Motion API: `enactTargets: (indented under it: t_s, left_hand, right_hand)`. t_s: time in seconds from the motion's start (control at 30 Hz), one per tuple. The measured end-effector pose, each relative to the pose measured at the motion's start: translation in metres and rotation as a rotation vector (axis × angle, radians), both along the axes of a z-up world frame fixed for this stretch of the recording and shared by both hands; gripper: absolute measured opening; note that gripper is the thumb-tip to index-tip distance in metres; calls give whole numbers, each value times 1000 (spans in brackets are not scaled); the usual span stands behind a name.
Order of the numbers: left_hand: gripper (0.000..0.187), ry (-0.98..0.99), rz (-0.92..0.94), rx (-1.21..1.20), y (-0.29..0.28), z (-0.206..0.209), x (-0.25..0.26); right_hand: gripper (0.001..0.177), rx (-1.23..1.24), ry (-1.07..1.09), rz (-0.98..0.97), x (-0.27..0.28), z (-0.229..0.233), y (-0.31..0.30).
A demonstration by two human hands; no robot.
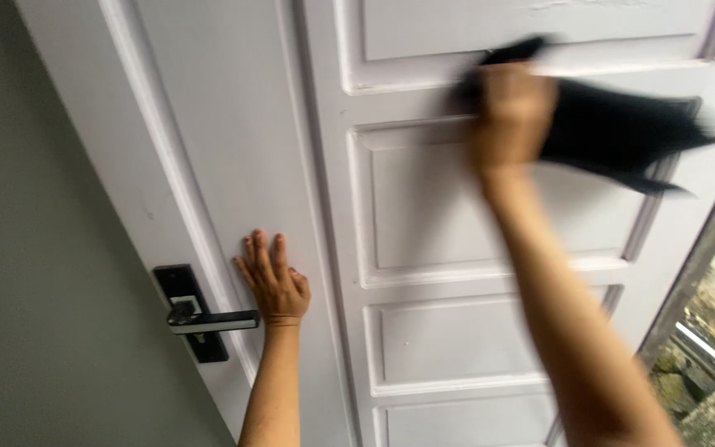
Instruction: Cleaning a white wooden door and its handle using a black cloth.
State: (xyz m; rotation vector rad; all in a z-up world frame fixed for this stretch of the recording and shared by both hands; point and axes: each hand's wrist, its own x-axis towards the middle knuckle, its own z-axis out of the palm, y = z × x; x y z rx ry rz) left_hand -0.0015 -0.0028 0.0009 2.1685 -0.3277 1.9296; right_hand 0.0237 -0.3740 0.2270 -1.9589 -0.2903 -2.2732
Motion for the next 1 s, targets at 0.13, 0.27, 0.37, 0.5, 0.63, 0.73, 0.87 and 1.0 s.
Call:
enactTargets:
  t_s: [0.13,0.27,0.37,0.5,0.63,0.73,0.87,1.0]
  left_hand:
    - [64,0,0,-4,1,-1,0]
    - [64,-6,10,3,1,-1,-1]
    - [64,-6,30,6,-1,1,-2]
    - [64,-10,28,8,-1,-3,-1]
    - [65,27,25,1,-3,3,-4]
    - [64,36,24,6,-3,1,-5]
    - [63,30,33,6,-3,1,-4]
    - [62,35,46,10,-4,2,-4]
  right_hand:
    - [53,-186,123,182,-30,5,87]
    - [56,-396,71,87,-31,10,53]
    - [42,-318,74,73,-19,3,-35]
    - [44,-213,83,-84,-28,-1,-155]
    - [44,-37,116,-245,-25,-2,-209]
    - [47,134,104,-160,9,-7,-193]
    - [47,11,46,92,-1,-6,-78]
    - [63,-162,94,42,-40,-5,-55]
